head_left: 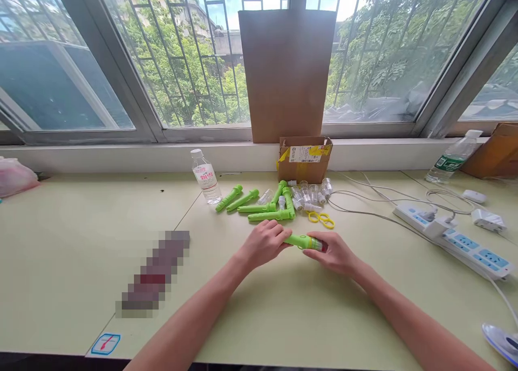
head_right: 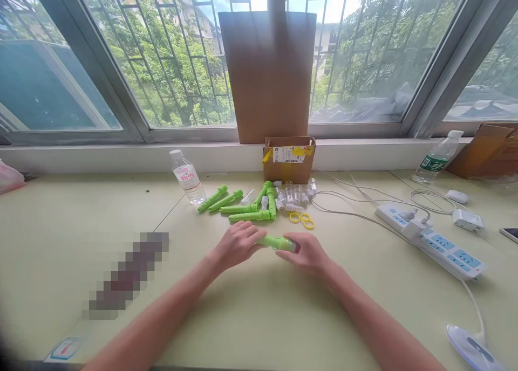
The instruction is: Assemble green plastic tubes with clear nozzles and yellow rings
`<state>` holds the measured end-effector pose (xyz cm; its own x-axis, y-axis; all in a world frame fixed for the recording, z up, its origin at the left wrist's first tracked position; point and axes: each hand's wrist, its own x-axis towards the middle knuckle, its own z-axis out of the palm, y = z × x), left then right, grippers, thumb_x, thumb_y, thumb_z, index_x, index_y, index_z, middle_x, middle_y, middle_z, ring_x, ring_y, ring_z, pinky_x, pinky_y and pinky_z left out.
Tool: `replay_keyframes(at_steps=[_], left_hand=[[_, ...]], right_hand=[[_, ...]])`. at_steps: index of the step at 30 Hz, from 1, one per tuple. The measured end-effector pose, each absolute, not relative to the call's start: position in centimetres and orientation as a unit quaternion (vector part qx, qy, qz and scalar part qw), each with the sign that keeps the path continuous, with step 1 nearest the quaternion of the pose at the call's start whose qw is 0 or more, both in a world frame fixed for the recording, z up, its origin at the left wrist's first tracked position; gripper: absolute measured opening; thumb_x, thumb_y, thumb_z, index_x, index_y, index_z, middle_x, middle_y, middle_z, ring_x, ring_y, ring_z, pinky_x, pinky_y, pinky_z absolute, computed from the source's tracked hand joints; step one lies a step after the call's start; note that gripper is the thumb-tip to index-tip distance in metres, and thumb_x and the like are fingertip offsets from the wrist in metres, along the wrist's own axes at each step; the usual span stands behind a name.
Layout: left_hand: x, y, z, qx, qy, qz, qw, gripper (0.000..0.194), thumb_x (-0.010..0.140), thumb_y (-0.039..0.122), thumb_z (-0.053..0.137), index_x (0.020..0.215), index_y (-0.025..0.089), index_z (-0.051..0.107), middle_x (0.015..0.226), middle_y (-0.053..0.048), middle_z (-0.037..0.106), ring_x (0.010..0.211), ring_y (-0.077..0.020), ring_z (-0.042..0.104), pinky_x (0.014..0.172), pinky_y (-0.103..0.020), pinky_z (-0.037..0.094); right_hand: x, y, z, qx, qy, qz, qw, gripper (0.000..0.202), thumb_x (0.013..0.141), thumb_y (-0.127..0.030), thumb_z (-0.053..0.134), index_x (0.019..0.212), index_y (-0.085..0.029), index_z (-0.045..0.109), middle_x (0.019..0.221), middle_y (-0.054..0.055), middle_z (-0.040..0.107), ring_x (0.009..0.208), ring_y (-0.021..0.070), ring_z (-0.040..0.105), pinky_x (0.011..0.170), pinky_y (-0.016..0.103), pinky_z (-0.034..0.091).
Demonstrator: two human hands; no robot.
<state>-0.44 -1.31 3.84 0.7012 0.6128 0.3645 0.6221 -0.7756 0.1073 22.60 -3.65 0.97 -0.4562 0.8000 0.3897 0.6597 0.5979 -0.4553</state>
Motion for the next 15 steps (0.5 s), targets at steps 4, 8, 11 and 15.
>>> replay_keyframes(at_steps=[4,8,11,15], left_hand=[[-0.4,-1.3,3.3,-0.923,-0.367,-0.111,0.034,0.019,0.084,0.031,0.050,0.076,0.018,0.061,0.067,-0.007,0.060,0.059,-0.0190,0.053,0.053,-0.028,0.032],[-0.6,-1.1,2.7,-0.905,-0.416,-0.082,0.016,0.011,0.076,0.020,0.054,0.065,0.018,0.056,0.057,-0.005,0.056,0.048,-0.0169,0.049,0.048,-0.027,0.027],[-0.8,-0.9,2.6,-0.910,-0.404,-0.080,0.054,0.014,0.076,0.010,0.047,0.067,0.016,0.056,0.059,-0.006,0.057,0.049,-0.0173,0.050,0.049,-0.026,0.028],[-0.7,-0.8,2.9,-0.921,-0.360,-0.084,0.124,0.022,0.076,0.001,0.039,0.068,0.015,0.055,0.060,-0.008,0.057,0.051,-0.0175,0.052,0.048,-0.026,0.028]], right_hand=[[22.2,-3.6,0.6,-0.405,-0.868,-0.049,0.282,0.025,0.084,-0.042,0.056,0.092,-0.019,0.062,0.071,0.003,0.062,0.060,0.0145,0.051,0.054,0.026,0.033],[21.5,-3.8,0.4,-0.351,-0.890,-0.137,0.258,0.029,0.088,-0.042,0.050,0.097,-0.016,0.061,0.071,0.006,0.063,0.062,0.0158,0.053,0.054,0.027,0.030],[21.0,-4.2,0.6,-0.393,-0.879,-0.076,0.257,0.032,0.087,-0.045,0.050,0.089,-0.015,0.060,0.064,0.004,0.060,0.054,0.0134,0.048,0.050,0.026,0.027],[20.8,-4.7,1.2,-0.438,-0.850,0.154,0.249,0.033,0.091,-0.042,0.043,0.071,-0.018,0.054,0.055,-0.004,0.048,0.048,0.0089,0.039,0.046,0.021,0.027]])
